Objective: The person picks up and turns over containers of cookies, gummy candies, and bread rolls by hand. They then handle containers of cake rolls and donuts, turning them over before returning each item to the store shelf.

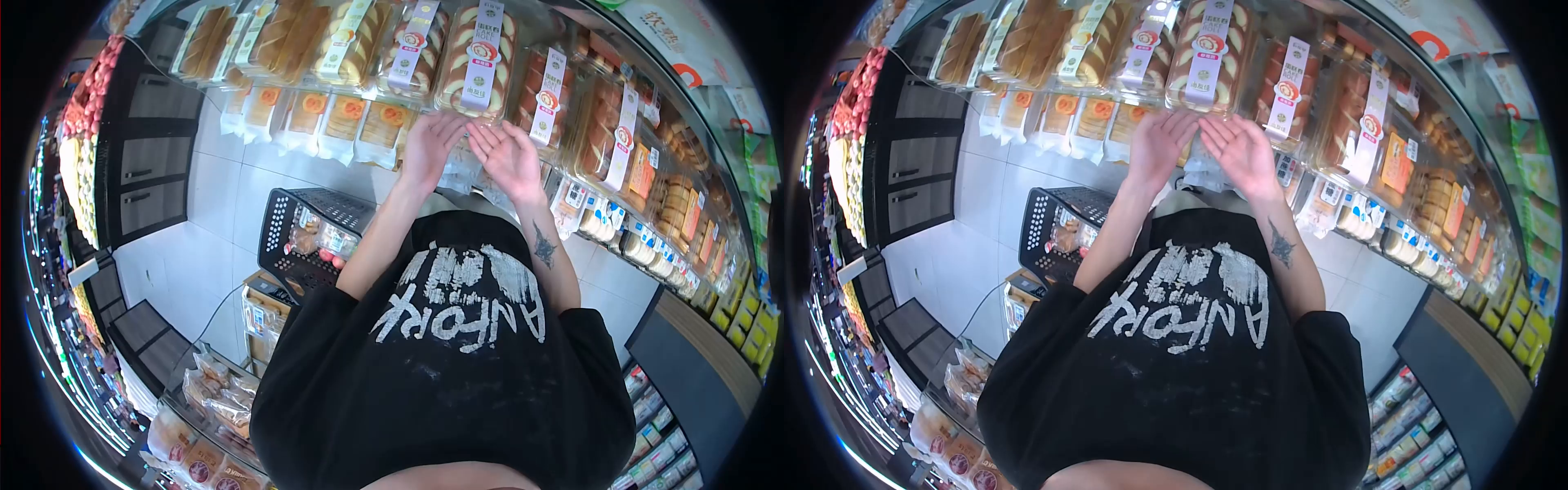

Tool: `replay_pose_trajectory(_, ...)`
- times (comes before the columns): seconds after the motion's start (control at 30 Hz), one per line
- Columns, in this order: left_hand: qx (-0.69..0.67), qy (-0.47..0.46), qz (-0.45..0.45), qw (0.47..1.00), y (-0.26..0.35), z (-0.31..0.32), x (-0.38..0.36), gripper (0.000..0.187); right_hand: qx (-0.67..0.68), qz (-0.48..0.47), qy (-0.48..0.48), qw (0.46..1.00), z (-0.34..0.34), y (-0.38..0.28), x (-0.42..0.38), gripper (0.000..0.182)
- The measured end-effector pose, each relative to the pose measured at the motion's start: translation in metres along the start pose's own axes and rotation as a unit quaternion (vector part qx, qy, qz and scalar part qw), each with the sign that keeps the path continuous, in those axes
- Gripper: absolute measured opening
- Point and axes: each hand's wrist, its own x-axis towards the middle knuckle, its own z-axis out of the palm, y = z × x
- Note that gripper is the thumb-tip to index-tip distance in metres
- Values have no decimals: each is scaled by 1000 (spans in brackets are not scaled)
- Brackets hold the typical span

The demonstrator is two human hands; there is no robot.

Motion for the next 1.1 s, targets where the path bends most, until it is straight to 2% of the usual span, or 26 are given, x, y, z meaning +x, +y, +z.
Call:
replay_pose_trajectory(0.1,15,-1,-5,1000,1,-6,0,36,-38,-38,-9,998,-1,3,-2,34)
replay_pose_trajectory(0.3,97,-19,-46,994,17,-6,-13,41,-126,-71,-38,989,5,9,-21,43)
replay_pose_trajectory(0.47,103,-66,-108,987,28,-23,-18,44,-143,-62,-33,987,-6,13,-31,46)
replay_pose_trajectory(0.57,156,-56,-123,978,27,-26,-20,43,-161,-50,-41,985,-22,11,-35,43)
replay_pose_trajectory(0.6,158,-54,-110,980,27,-25,-18,42,-170,-45,-43,983,-20,11,-36,41)
replay_pose_trajectory(0.7,171,-47,-78,981,27,-20,-9,40,-275,-107,22,955,-3,13,-36,38)
replay_pose_trajectory(0.8,206,-30,-62,976,28,-15,-4,41,-311,-136,38,940,1,9,-32,37)
replay_pose_trajectory(0.9,240,0,-60,969,25,-6,-15,46,-403,-85,35,910,6,2,-44,37)
replay_pose_trajectory(1.1,311,30,-88,946,24,-9,-38,41,-451,-28,13,892,-10,7,-61,43)
